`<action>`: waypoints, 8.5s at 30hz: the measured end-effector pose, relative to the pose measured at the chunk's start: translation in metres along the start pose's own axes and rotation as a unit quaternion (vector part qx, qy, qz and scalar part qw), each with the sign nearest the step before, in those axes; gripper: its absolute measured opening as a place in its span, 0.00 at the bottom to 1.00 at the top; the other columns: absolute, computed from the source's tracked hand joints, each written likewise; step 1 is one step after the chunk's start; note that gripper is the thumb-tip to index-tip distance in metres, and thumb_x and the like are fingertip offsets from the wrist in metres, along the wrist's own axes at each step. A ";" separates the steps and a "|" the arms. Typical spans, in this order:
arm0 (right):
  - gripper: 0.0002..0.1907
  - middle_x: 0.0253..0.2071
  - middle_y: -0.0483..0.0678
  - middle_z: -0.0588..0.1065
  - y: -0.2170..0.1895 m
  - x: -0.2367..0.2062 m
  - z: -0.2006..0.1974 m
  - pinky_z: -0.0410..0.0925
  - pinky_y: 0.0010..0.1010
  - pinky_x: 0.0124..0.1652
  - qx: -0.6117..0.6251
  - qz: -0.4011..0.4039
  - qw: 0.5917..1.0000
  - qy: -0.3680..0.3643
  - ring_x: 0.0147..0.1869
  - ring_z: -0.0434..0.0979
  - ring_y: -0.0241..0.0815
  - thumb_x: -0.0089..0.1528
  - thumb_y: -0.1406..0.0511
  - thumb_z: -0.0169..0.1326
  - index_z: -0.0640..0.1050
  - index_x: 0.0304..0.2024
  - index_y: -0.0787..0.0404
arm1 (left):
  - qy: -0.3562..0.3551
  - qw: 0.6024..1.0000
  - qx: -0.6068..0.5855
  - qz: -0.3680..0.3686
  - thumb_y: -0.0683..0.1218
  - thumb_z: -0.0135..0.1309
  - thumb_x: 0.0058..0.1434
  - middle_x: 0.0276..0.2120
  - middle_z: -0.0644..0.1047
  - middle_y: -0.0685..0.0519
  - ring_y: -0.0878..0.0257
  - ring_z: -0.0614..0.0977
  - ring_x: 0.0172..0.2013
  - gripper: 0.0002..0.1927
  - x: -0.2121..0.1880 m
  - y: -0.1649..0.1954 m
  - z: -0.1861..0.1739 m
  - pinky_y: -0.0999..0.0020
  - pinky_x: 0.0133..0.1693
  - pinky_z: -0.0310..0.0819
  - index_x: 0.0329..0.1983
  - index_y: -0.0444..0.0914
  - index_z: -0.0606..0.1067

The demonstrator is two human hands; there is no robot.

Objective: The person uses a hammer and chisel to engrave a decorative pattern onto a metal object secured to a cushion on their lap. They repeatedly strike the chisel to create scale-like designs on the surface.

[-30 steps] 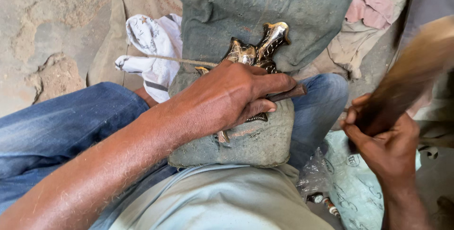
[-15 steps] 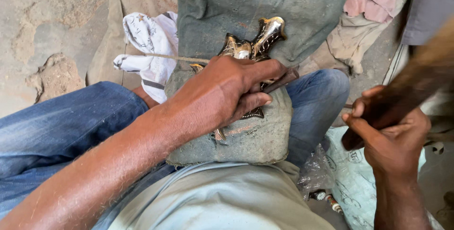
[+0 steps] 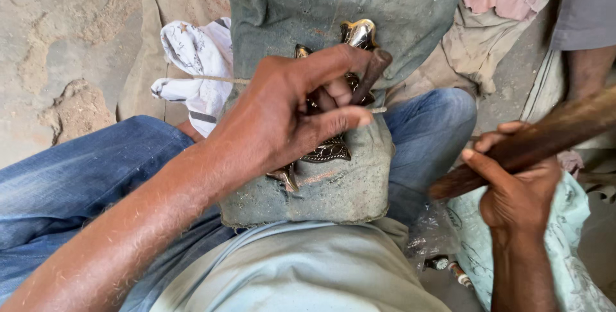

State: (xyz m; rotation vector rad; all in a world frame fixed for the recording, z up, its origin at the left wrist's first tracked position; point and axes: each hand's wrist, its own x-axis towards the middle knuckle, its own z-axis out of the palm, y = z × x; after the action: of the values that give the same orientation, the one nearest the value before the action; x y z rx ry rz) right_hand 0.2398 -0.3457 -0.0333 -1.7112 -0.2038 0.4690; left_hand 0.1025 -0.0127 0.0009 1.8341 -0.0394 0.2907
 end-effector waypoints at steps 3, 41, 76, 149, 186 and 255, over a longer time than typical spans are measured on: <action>0.27 0.45 0.53 0.76 0.024 -0.001 0.001 0.77 0.35 0.47 0.095 0.092 0.991 0.001 0.46 0.80 0.44 0.58 0.79 0.61 0.69 0.60 0.68 | -0.113 0.990 0.024 -0.085 0.46 0.58 0.67 0.24 0.79 0.55 0.66 0.80 0.21 0.19 0.014 -0.005 0.006 0.68 0.22 0.77 0.60 0.41 0.73; 0.18 0.38 0.52 0.76 -0.025 -0.052 0.004 0.73 0.31 0.40 -0.161 -0.029 0.986 -0.014 0.42 0.76 0.36 0.56 0.83 0.61 0.74 0.46 0.69 | -0.161 0.980 0.108 0.045 0.47 0.53 0.69 0.50 0.82 0.44 0.45 0.85 0.41 0.20 -0.001 0.009 0.016 0.51 0.41 0.80 0.63 0.41 0.72; 0.12 0.37 0.48 0.78 -0.010 -0.039 -0.013 0.71 0.26 0.41 -0.413 -0.123 0.901 -0.044 0.38 0.79 0.34 0.58 0.76 0.64 0.77 0.43 0.66 | -0.151 0.981 0.123 0.017 0.45 0.55 0.66 0.42 0.81 0.44 0.43 0.84 0.37 0.19 -0.003 0.011 0.019 0.47 0.37 0.76 0.61 0.43 0.74; 0.09 0.30 0.49 0.75 -0.033 -0.033 0.004 0.68 0.30 0.31 -0.528 -0.173 0.828 -0.067 0.30 0.76 0.37 0.60 0.75 0.66 0.78 0.38 0.67 | -0.113 0.985 0.124 0.031 0.46 0.53 0.67 0.45 0.81 0.44 0.44 0.84 0.36 0.20 -0.019 0.013 0.018 0.49 0.36 0.77 0.62 0.42 0.72; 0.14 0.37 0.45 0.77 -0.016 -0.049 0.004 0.71 0.26 0.41 -0.354 -0.132 0.926 -0.017 0.40 0.77 0.33 0.56 0.77 0.65 0.77 0.44 0.67 | -0.163 0.979 0.097 0.072 0.43 0.56 0.63 0.47 0.82 0.43 0.43 0.85 0.40 0.20 -0.008 0.012 0.007 0.49 0.40 0.78 0.59 0.43 0.75; 0.11 0.33 0.50 0.75 -0.011 -0.074 0.039 0.71 0.29 0.40 -0.159 -0.065 0.985 -0.022 0.34 0.76 0.36 0.56 0.76 0.60 0.78 0.40 0.65 | -0.241 0.955 -0.153 0.079 0.44 0.54 0.70 0.39 0.79 0.51 0.54 0.85 0.37 0.16 -0.067 0.042 0.066 0.58 0.37 0.80 0.60 0.46 0.71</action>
State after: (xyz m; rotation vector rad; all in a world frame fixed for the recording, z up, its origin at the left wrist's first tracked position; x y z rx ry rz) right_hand 0.1582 -0.3374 -0.0127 -1.9839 -0.4399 0.3923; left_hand 0.0417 -0.0952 0.0090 1.5553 -0.5438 -0.0600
